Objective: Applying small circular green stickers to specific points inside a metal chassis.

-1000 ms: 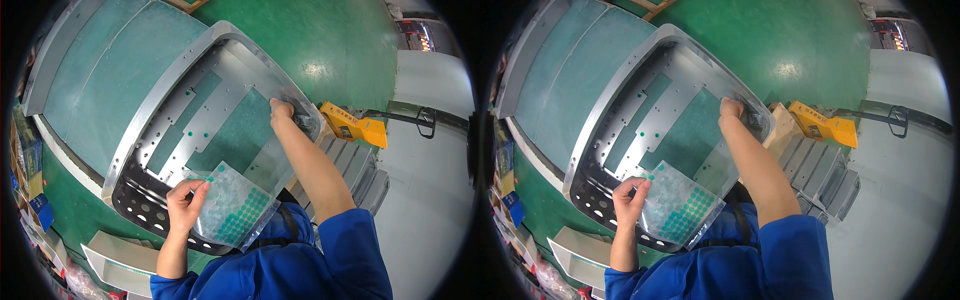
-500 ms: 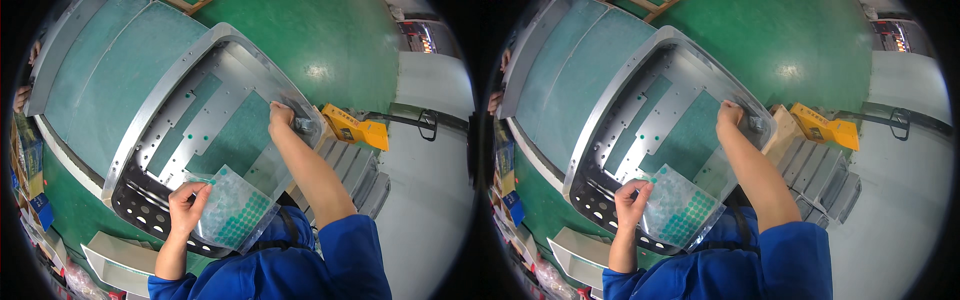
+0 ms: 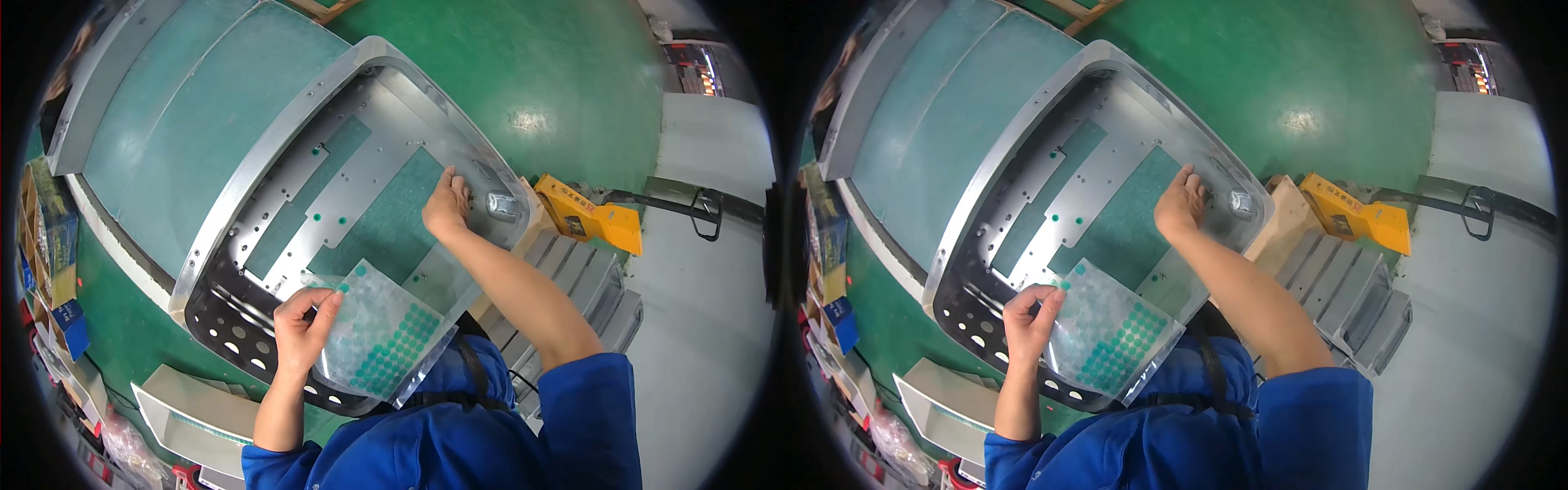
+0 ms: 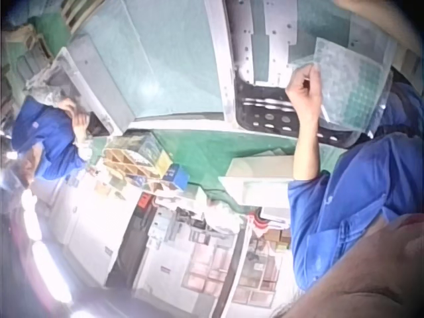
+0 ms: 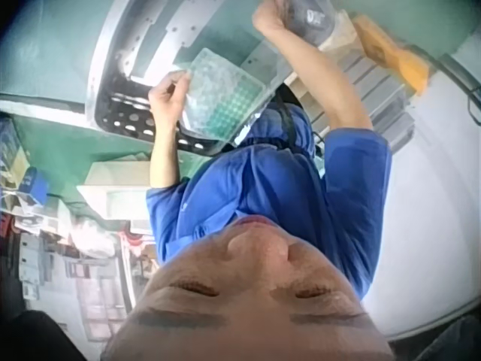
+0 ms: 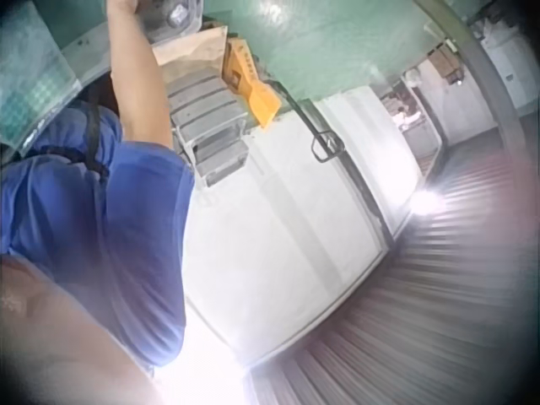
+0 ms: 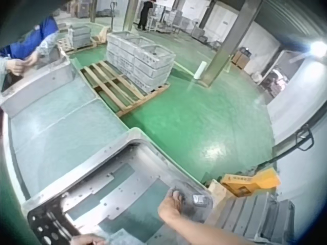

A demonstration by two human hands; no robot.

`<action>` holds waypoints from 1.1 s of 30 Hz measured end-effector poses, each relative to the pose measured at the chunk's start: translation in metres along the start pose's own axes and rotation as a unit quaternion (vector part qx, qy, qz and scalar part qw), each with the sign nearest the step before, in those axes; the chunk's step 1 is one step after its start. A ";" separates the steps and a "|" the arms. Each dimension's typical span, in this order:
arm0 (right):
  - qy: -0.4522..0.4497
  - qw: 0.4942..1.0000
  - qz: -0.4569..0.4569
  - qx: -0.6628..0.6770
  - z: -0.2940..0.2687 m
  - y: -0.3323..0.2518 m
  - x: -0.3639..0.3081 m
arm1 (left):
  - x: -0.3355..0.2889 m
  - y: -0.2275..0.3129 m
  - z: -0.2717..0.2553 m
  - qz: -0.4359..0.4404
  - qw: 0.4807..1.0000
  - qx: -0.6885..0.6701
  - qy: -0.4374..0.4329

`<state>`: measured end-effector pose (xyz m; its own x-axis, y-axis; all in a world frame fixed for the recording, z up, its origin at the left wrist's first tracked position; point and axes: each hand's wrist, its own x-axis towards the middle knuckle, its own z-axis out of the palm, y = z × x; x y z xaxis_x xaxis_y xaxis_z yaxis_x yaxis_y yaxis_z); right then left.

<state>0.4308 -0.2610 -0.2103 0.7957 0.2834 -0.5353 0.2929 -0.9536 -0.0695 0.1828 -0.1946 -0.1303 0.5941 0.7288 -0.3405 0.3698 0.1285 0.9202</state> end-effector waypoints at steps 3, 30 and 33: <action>-0.037 0.997 -0.019 -0.059 -0.004 -0.001 -0.004 | -0.005 0.003 -0.001 -0.011 1.000 0.006 0.028; -0.474 0.641 -0.565 0.214 -0.141 0.127 -0.166 | -0.188 0.066 0.150 0.333 0.926 0.121 0.133; -0.519 0.635 -0.510 0.259 -0.117 0.163 -0.156 | -0.204 0.050 0.171 0.324 0.925 0.123 0.157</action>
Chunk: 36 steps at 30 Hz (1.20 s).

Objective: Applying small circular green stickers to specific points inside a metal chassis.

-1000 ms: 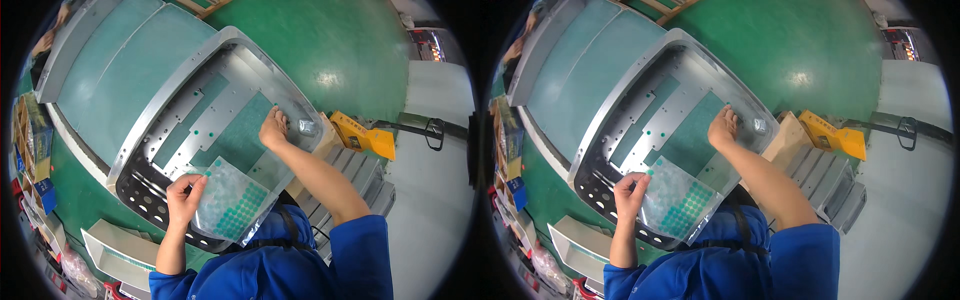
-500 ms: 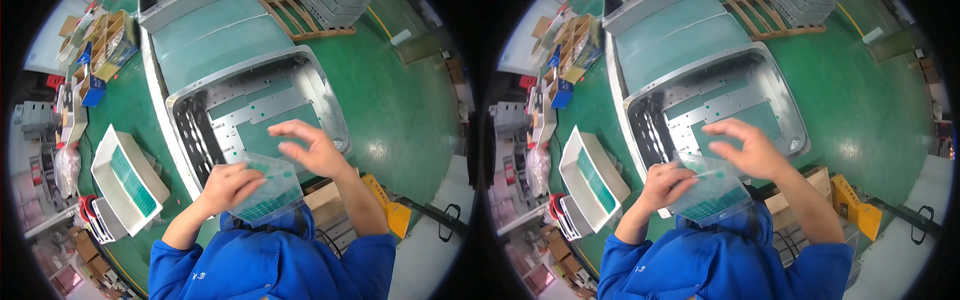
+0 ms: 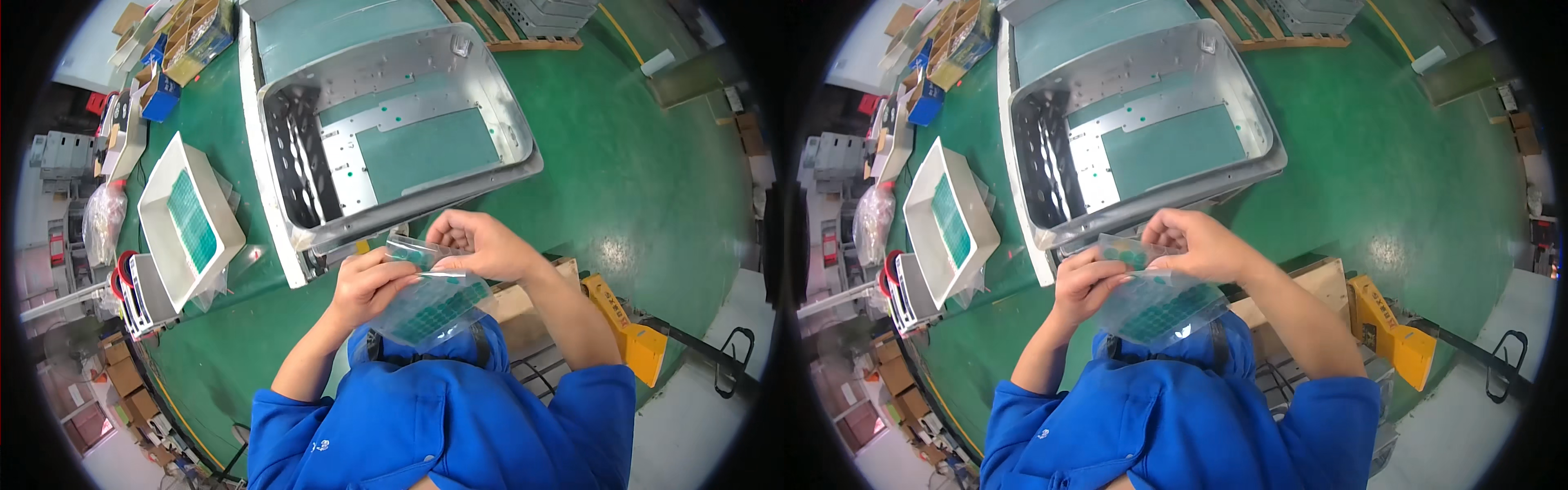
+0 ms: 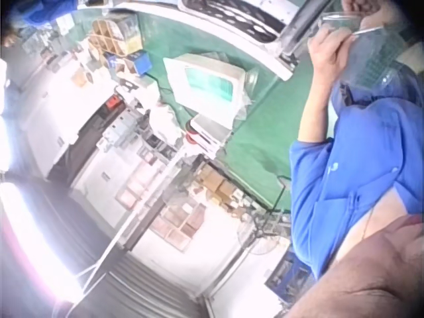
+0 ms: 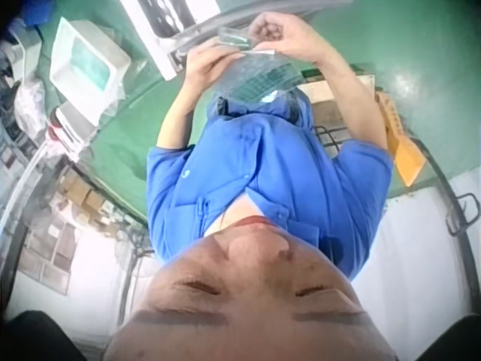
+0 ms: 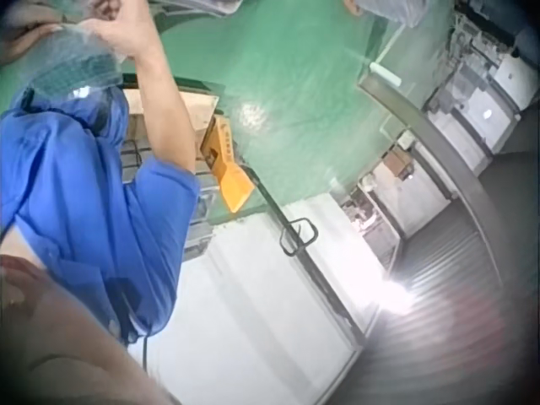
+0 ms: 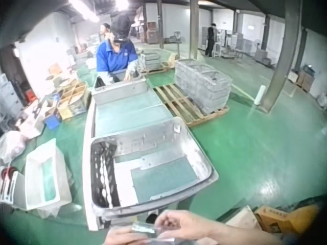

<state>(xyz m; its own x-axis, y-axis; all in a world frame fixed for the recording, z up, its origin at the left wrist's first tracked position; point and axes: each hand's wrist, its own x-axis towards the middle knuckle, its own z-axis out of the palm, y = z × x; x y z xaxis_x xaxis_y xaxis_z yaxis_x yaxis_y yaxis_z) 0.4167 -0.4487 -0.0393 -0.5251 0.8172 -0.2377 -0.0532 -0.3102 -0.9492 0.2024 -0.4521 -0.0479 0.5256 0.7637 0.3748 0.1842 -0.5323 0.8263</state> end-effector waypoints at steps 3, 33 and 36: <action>0.038 0.998 0.041 0.016 0.012 0.024 -0.023 | -0.023 0.006 0.011 -0.038 0.999 -0.001 -0.013; 0.309 0.946 -0.057 -0.083 0.017 0.040 -0.035 | 0.000 -0.028 0.045 -0.047 0.994 -0.063 -0.075; 0.324 0.938 -0.062 -0.105 0.012 0.046 -0.032 | 0.008 -0.039 0.049 -0.041 0.993 -0.066 -0.092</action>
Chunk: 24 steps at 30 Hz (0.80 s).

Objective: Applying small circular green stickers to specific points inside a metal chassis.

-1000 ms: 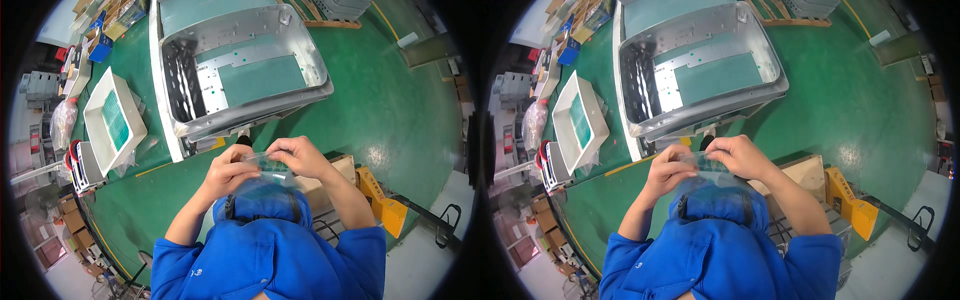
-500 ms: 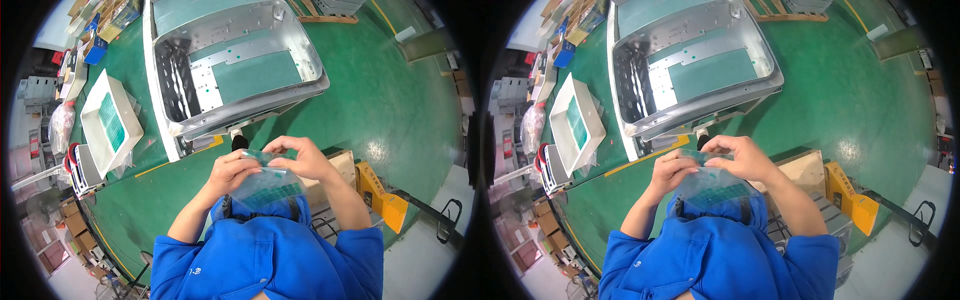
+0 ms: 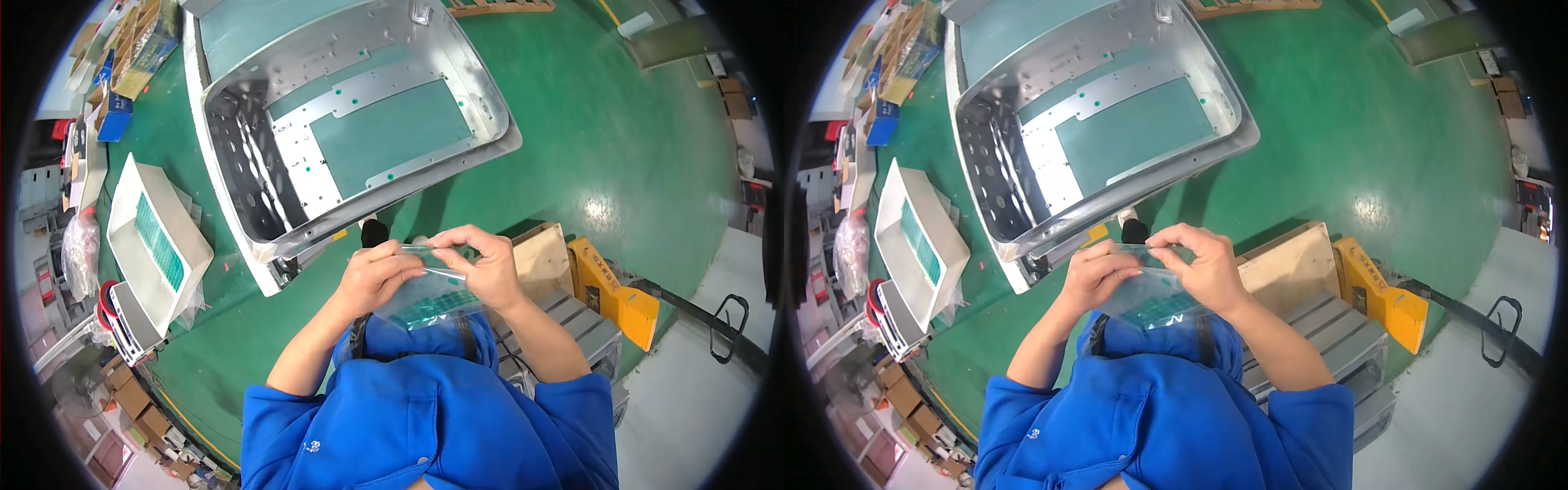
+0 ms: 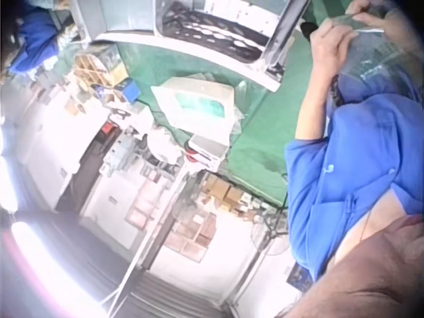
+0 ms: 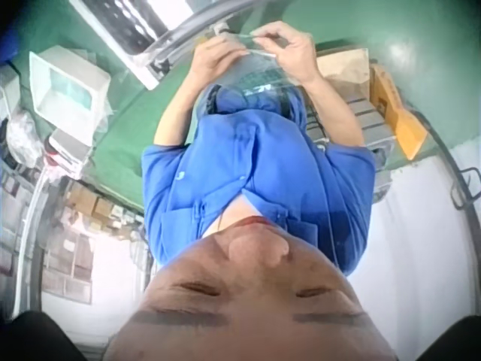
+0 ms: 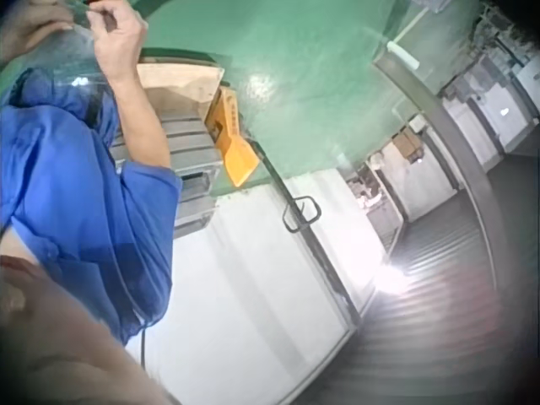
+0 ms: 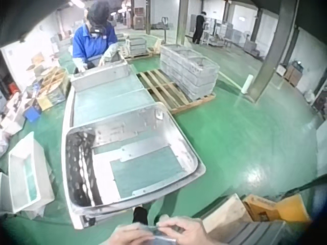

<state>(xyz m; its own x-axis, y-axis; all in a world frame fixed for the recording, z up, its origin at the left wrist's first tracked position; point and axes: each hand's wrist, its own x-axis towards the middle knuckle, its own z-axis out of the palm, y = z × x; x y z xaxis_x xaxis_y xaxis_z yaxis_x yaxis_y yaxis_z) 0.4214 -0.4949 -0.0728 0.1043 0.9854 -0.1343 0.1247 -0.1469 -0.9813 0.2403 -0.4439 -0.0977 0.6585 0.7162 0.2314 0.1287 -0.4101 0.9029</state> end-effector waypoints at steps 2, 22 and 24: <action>0.000 1.000 0.009 -0.021 -0.003 0.001 0.004 | 0.005 -0.006 0.001 0.004 1.000 -0.002 -0.009; 0.156 0.980 0.058 -0.112 -0.035 0.071 0.072 | 0.000 -0.030 0.001 -0.099 0.994 -0.023 0.041; 0.153 0.974 0.053 -0.160 -0.035 0.072 0.075 | -0.002 -0.031 0.001 -0.098 0.994 -0.025 0.046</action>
<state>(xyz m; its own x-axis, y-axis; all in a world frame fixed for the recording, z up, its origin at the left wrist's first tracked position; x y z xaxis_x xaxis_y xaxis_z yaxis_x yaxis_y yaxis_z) 0.4726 -0.4343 -0.1484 0.4157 0.8990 -0.1376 0.3935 -0.3142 -0.8640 0.2355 -0.4332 -0.1261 0.5543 0.8285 0.0795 0.2090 -0.2311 0.9502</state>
